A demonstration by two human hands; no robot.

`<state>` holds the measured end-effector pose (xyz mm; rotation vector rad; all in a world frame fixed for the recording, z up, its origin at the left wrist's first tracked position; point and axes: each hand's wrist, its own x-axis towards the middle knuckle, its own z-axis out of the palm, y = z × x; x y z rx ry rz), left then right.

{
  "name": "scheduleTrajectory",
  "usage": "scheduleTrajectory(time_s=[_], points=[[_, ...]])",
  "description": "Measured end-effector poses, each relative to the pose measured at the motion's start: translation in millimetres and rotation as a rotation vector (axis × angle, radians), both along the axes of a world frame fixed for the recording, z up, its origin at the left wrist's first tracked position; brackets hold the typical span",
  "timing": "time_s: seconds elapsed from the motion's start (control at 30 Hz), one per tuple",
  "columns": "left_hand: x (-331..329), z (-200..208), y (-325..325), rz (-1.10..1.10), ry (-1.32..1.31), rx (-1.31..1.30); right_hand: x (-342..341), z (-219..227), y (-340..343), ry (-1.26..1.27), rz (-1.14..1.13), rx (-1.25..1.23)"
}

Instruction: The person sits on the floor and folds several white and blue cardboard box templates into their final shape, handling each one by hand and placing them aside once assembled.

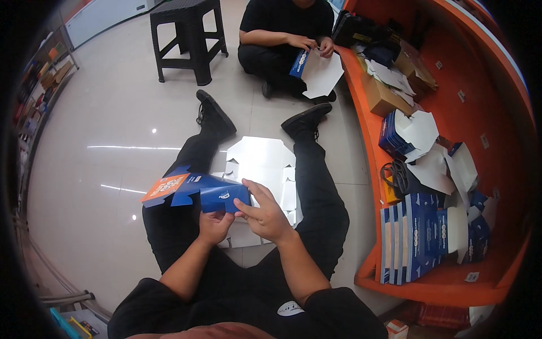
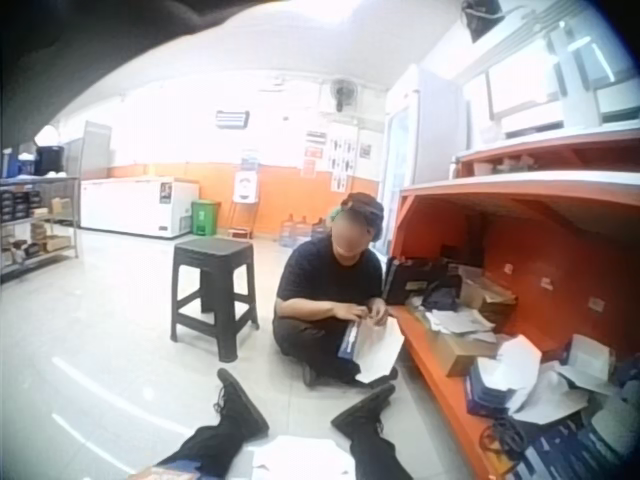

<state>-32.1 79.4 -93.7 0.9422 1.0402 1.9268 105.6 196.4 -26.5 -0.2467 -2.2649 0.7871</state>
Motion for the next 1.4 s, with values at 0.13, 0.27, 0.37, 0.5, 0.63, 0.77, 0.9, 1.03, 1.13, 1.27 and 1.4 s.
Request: scheduleTrajectory(time_s=[0.13,0.27,0.37,0.5,0.63,0.77,0.9,1.03,1.13,1.27,1.4], points=[[-3,-3,-5,-0.009,0.103,-0.088,2,1,9,0.003,0.041,-0.152],[-39,14,5,-0.157,0.83,-0.106,15,-14,36,0.077,-0.103,-0.294],[-38,39,6,-0.294,1.221,-0.063,30,-5,55,0.224,-0.375,-0.545],[-27,-1,7,-0.228,1.294,-0.036,44,-23,74,0.233,-0.379,-1.12],[-24,-4,12,-0.133,1.023,-0.022,29,-28,56,-0.049,-0.607,-0.097],[-25,2,8,-0.106,0.764,-0.27,22,5,37,-0.294,0.043,-0.169],[-28,-12,10,-0.29,0.376,-0.597,14,6,30,-0.319,-0.011,-0.105],[-36,-24,17,-0.549,0.059,-0.441,16,-6,38,-0.184,-0.198,-0.133],[-34,-33,21,-0.514,0.037,-0.46,18,-8,37,-0.237,-0.182,-0.11],[-30,-40,20,-0.47,-0.006,-0.511,16,-11,34,-0.317,-0.072,-0.074],[-28,-47,17,-0.469,0.007,-0.447,16,-12,33,-0.451,0.038,-0.081]])
